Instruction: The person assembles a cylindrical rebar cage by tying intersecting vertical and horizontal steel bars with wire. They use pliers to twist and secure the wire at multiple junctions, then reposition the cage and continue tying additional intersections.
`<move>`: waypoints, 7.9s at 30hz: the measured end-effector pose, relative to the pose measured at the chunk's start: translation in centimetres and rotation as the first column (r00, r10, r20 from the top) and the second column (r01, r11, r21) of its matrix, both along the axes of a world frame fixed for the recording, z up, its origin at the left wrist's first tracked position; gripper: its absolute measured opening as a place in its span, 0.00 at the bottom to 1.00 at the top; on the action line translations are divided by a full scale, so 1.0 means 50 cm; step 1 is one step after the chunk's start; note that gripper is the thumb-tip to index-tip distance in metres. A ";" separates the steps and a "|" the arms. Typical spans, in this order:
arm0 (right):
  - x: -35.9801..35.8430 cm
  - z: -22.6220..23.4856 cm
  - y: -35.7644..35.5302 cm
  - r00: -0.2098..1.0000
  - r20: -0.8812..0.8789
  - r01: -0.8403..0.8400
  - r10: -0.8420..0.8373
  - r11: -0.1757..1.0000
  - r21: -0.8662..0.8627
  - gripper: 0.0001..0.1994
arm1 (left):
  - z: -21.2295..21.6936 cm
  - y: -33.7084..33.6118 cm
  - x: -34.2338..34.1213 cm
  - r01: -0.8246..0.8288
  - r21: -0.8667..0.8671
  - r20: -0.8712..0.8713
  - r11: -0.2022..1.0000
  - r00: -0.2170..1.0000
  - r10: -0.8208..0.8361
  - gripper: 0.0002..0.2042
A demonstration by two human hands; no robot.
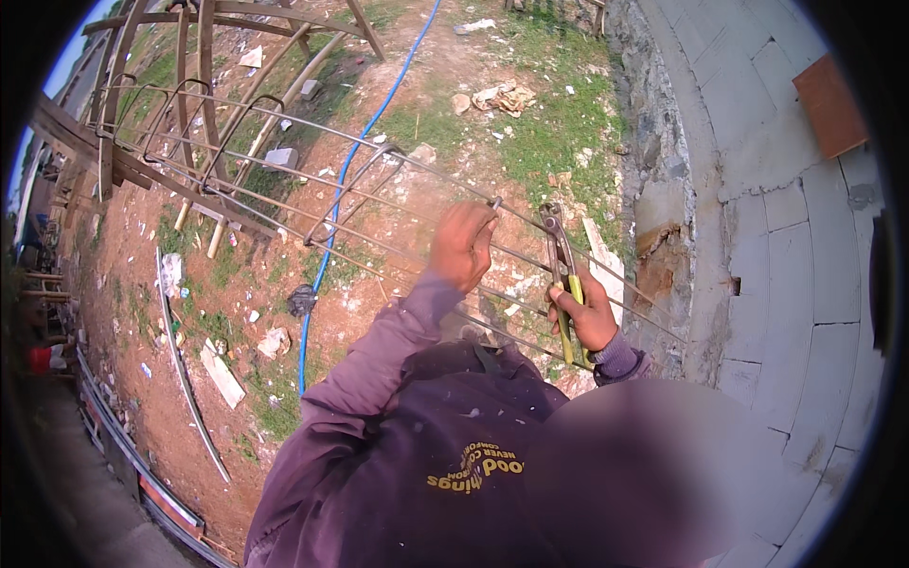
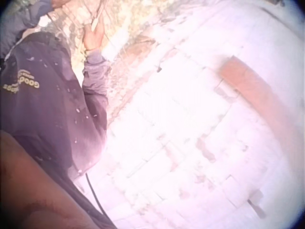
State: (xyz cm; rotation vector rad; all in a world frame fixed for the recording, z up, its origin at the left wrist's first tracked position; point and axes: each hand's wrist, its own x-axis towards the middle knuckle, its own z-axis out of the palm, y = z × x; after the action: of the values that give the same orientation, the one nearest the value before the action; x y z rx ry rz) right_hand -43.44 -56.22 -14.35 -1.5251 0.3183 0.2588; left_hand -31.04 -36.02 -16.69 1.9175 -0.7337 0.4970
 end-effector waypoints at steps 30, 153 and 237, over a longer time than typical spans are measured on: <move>0.009 0.026 0.361 0.530 0.663 0.576 -0.528 0.798 0.175 0.16 | 0.181 0.314 0.067 0.295 -0.651 -0.408 0.700 0.641 -0.650 0.12; 0.439 -0.041 0.459 0.898 0.360 0.390 -0.251 0.833 -0.393 0.16 | 0.149 0.368 0.506 0.788 0.534 -0.446 0.306 0.570 -0.690 0.10; 0.416 0.042 0.475 0.898 0.440 0.390 -0.019 0.502 -0.772 0.09 | 0.102 0.419 0.426 0.677 0.538 -0.329 0.503 0.718 -0.614 0.14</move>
State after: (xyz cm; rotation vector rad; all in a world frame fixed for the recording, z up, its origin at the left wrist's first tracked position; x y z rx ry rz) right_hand -22.65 -32.49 -12.25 -2.4512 0.3328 -0.4961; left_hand -9.73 -15.08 -11.60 2.0202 -1.6320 -0.3901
